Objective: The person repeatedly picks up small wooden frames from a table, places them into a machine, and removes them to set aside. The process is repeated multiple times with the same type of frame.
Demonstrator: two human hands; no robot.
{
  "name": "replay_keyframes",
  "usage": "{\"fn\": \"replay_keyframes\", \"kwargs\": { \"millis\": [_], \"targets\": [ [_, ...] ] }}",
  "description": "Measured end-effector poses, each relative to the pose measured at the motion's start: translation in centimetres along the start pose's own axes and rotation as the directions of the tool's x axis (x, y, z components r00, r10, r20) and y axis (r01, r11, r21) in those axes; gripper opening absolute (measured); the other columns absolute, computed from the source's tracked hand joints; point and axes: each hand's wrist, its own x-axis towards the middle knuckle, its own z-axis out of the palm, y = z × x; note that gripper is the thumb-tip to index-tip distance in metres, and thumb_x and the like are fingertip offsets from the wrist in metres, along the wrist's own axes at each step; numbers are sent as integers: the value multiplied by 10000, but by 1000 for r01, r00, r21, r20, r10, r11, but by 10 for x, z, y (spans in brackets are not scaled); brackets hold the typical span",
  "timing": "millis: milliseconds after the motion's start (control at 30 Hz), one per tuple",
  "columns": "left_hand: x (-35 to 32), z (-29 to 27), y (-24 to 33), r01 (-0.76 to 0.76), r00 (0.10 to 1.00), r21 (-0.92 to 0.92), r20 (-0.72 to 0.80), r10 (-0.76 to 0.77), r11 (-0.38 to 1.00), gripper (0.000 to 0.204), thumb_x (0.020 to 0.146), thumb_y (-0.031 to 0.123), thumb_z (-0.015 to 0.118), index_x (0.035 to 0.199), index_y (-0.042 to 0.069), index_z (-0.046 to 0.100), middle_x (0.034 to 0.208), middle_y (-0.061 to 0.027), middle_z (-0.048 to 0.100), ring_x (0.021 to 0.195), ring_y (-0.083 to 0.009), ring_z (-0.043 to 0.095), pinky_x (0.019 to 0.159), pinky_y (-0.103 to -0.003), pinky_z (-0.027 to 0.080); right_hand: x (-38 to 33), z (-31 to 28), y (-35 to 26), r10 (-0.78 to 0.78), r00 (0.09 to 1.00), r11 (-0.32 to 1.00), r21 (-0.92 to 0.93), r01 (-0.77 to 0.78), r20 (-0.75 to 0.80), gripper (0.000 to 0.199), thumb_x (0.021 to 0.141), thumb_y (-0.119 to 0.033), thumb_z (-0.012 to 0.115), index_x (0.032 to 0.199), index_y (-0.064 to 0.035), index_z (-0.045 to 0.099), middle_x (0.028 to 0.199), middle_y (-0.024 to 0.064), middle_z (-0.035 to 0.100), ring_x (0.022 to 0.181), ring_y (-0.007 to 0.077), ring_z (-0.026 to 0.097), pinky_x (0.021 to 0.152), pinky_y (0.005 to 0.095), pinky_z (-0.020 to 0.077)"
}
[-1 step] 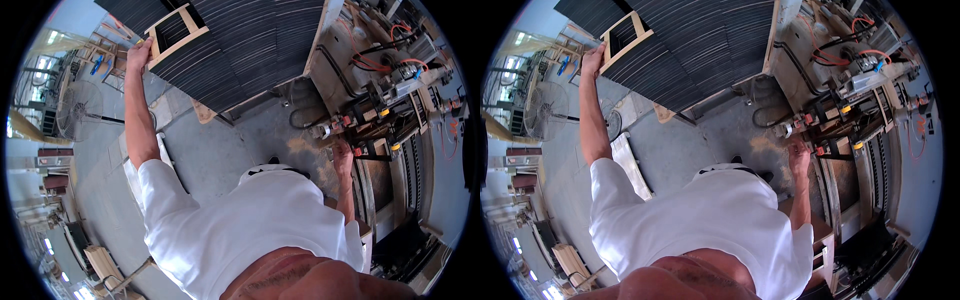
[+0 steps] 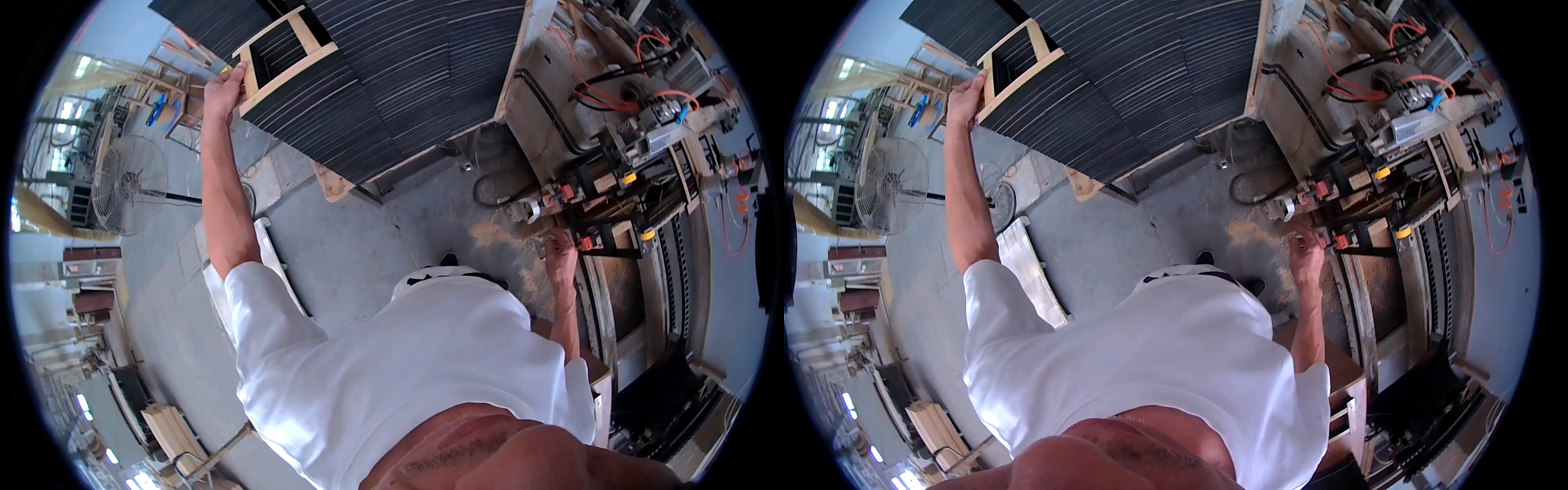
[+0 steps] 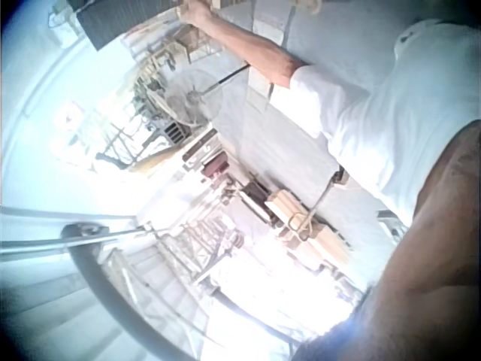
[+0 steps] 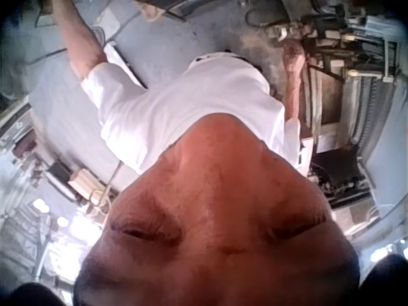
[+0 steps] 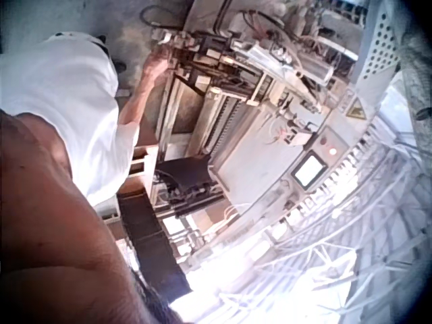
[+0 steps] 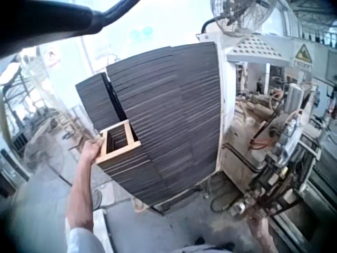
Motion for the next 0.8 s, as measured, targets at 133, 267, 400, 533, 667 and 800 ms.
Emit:
{"fn": "replay_keyframes", "kwargs": {
  "millis": [133, 267, 400, 533, 667, 800],
  "targets": [
    [-27, -1, 23, -335, 855, 418, -242, 459, 844, 421, 861, 378, 693, 1040, -3, 713, 903, -138, 719, 870, -186, 658, 830, -324, 503, -28, 3, 32, 195, 981, 978, -71, -194, -1, 276, 832, -114, 652, 1100, -49, 665, 952, 152, 676, 789, 262, 656, 740, 346, 516],
    [-137, 55, 84, -641, 644, 229, -359, 675, 733, 281, 952, 242, 561, 950, -25, 648, 866, -116, 673, 769, -155, 597, 713, -306, 490, -62, -24, 52, 347, 930, 935, -30, -353, -124, 321, 849, -204, 643, 1134, -56, 649, 970, 180, 675, 889, 340, 656, 790, 407, 512],
    [-237, 156, 62, -597, 802, -253, -175, 571, 761, 285, 985, 154, 485, 794, -6, 622, 799, -76, 634, 663, -127, 542, 613, -290, 488, -84, -74, 31, 396, 874, 898, -80, -432, -281, 312, 844, -162, 631, 1144, -80, 644, 1129, 155, 636, 1050, 341, 606, 886, 421, 493],
    [-340, 311, -29, 154, 745, -491, 628, 226, 857, 159, 942, 112, 599, 1073, 32, 642, 956, -83, 666, 730, -121, 611, 640, -250, 530, -162, -127, 69, 287, 771, 819, -272, -506, -569, 325, 789, -164, 671, 1105, -92, 656, 1134, 132, 640, 1040, 354, 596, 883, 437, 488],
    [-429, 387, -83, 460, 286, -83, 957, -59, 884, 259, 957, 173, 611, 1167, 22, 599, 972, -69, 664, 750, -108, 621, 657, -256, 542, -269, -175, 78, 215, 592, 575, -389, -720, -777, 337, 770, -198, 703, 1087, -97, 652, 1151, 126, 629, 1046, 355, 586, 889, 444, 478],
    [-486, 418, -65, 229, 137, -3, 990, -29, 973, 293, 970, 181, 588, 1206, 8, 583, 1007, -73, 657, 786, -106, 619, 675, -247, 541, -375, -190, 81, 435, 348, 248, -261, -933, -831, 371, 774, -250, 689, 1103, -94, 617, 1162, 120, 599, 1075, 355, 557, 892, 467, 457]
  ]
}}
